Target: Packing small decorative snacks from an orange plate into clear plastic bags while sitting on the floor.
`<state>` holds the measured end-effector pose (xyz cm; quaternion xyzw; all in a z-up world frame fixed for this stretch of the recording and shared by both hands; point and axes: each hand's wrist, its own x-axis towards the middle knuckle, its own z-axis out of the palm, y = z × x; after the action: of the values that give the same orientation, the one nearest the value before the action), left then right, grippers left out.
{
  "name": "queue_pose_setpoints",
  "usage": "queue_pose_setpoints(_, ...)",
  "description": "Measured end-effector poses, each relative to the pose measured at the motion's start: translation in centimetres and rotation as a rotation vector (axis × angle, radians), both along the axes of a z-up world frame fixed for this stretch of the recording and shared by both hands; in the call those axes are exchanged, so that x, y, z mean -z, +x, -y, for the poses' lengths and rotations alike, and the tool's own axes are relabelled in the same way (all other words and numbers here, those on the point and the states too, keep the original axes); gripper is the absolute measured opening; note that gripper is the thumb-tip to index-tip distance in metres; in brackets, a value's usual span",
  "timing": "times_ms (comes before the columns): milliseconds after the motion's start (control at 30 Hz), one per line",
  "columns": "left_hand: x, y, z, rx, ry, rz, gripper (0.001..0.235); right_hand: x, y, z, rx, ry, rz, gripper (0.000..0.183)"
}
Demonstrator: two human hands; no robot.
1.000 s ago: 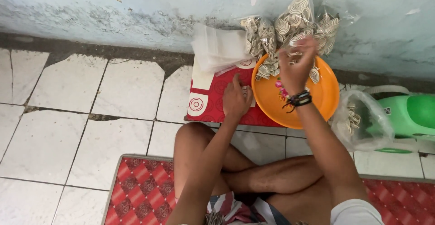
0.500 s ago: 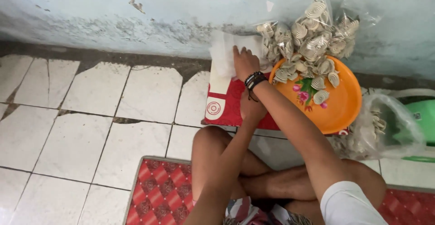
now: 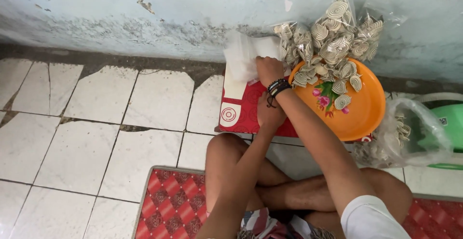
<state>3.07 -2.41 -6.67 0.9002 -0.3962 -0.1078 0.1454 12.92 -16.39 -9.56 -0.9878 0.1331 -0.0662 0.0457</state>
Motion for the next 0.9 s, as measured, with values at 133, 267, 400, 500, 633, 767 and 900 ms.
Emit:
queue_pose_setpoints(133,0.5,0.0,0.1,0.01,-0.001,0.029,0.045,-2.0,-0.8,-2.0,0.022,-0.006,0.011,0.037)
queue_pose_setpoints(267,1.0,0.1,0.1,0.011,0.01,0.034,0.044,-1.9,-1.0,-2.5,0.043,0.0,0.059,0.038)
queue_pose_setpoints(400,1.5,0.1,0.2,0.001,0.001,0.006,0.047,-2.2,-1.2,-2.8,0.111,0.02,0.092,0.042)
queue_pose_setpoints(500,1.1,-0.1,0.0,-0.006,-0.004,-0.001,0.045,-2.9,-1.3,-3.0,0.16,0.055,0.112,0.042)
queue_pose_setpoints(633,5.9,0.6,1.2,-0.055,-0.162,-0.032,0.042,-5.9,-3.1,-4.9,0.28,0.297,0.266,0.021)
queue_pose_setpoints(767,6.2,0.4,1.4,-0.078,-0.294,0.024,0.033,-8.5,-7.0,-6.7,0.23,0.519,0.655,0.025)
queue_pose_setpoints(900,0.2,-0.9,-0.7,-0.24,-0.58,-0.235,0.05,-9.3,-11.6,-6.8,0.243,1.047,1.006,0.021)
